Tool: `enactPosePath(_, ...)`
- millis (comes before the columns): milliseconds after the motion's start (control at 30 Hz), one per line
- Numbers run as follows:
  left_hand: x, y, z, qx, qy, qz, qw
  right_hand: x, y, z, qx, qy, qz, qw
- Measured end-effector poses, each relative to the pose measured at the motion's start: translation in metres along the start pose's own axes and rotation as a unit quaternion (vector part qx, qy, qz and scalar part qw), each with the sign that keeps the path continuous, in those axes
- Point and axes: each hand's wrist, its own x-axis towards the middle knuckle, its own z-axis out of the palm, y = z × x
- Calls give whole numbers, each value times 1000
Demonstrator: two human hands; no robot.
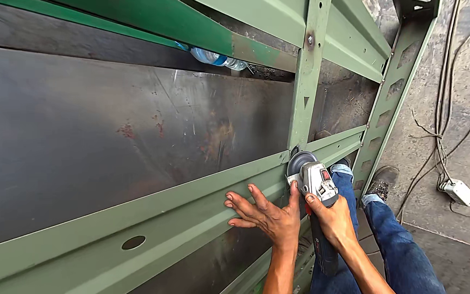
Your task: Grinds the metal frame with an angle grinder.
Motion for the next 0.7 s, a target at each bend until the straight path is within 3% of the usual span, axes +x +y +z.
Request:
enactPosePath(233,8,18,2,-19,22,-42,999,2,-31,-5,-68,10,-37,997)
enactPosePath(367,1,10,-9,-80,0,-32,996,-1,-15,-3,-3,-2,-37,999)
enactPosePath(433,-16,9,-34,-193,-71,-46,978,-5,-7,-2,32,1,-39,999)
enactPosePath(500,-46,8,-63,-297,-176,-78,935,-8,-4,1,88,-11,-34,995)
enactPosePath(567,-80,6,-81,-344,-260,-89,898,-9,-6,4,148,-33,-25,988)
enactPosePath(700,-107,1,-87,-371,-361,-74,852,-9,-6,9,85,-12,-35,996)
